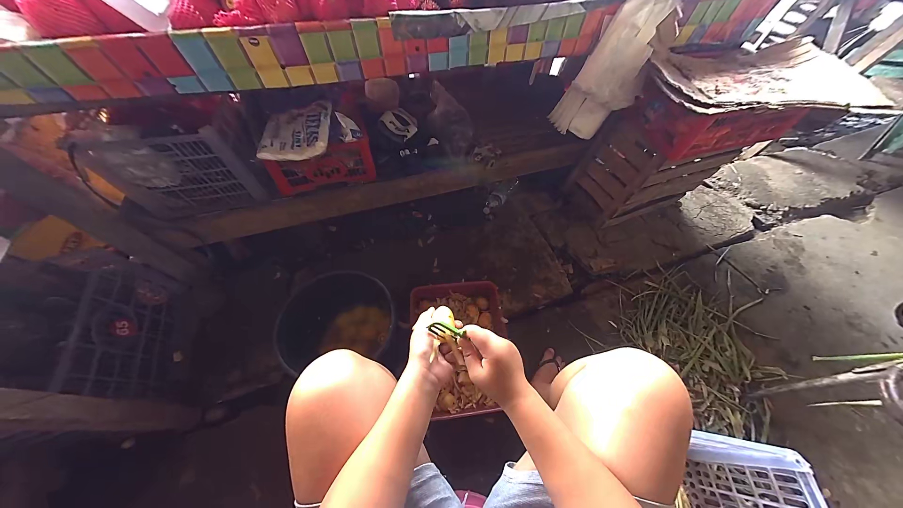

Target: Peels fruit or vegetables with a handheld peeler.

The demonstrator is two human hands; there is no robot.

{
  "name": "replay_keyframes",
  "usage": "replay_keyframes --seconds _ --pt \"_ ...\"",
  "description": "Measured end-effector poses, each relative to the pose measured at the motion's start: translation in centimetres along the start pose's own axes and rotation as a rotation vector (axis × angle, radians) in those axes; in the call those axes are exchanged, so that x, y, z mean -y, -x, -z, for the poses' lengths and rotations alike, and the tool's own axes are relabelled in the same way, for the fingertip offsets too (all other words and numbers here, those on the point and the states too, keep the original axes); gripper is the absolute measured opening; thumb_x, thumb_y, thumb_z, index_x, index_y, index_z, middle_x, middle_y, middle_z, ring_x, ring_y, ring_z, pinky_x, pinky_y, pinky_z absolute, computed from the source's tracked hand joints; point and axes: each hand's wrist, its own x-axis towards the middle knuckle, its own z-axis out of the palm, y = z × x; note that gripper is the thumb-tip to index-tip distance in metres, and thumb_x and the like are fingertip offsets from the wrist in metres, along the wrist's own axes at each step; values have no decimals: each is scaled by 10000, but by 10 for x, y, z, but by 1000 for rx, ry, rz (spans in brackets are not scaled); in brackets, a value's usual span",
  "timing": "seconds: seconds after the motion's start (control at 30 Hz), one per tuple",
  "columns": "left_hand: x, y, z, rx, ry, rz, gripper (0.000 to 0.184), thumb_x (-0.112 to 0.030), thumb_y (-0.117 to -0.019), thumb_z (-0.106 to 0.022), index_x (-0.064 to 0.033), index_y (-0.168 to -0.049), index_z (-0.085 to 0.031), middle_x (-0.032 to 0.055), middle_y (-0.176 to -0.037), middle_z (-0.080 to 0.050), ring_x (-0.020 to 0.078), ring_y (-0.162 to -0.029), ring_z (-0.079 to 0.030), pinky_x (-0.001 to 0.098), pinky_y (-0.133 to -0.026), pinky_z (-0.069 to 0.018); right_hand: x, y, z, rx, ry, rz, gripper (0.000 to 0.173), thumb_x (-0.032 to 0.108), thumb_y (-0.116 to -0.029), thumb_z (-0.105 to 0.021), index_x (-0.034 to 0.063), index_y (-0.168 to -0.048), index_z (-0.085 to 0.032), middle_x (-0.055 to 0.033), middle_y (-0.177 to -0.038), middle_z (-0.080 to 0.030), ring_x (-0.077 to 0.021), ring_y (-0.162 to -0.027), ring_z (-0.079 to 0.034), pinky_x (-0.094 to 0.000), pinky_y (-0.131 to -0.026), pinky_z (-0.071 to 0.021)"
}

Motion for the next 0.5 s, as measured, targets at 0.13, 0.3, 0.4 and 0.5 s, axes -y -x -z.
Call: replay_keyframes --seconds 0.13,0.3,0.4,0.5 --pt "-5 1 4 37 -34 -10 498 -407 -1106 -265 -123 -764 -489 -9 -498 -447 56 -344 -401 176 -330 -348 -9 0 8 -12 36 7 226 131 -990 -547 -1 -978 -729 -127 -801 -717 -254 -699 -713 -420 -612 -578" --pt "-4 0 2 2 -126 -72 472 -369 -1120 -243 -107 -817 -492 3 -526 -486 45 -347 -384 163 -328 -306 -11 -3 7 79 -36 -138 249 163 -1014 -525 6 -1021 -719 -132 -799 -697 -272 -723 -694 -466 -648 -559" --pt "11 4 2 2 -338 -88 396 -350 -1130 -262 -98 -954 -512 13 -609 -507 56 -394 -375 180 -362 -310 -17 -17 11 222 -64 -388 311 210 -1047 -475 8 -1137 -695 -158 -910 -714 -300 -857 -698 -515 -783 -548" --pt "23 9 -3 13 -392 -102 351 -345 -1136 -271 -97 -1058 -506 34 -693 -563 60 -428 -409 184 -388 -341 -28 -25 13 284 -48 -529 320 228 -1051 -466 39 -1199 -679 -157 -1017 -725 -301 -966 -700 -532 -861 -533"
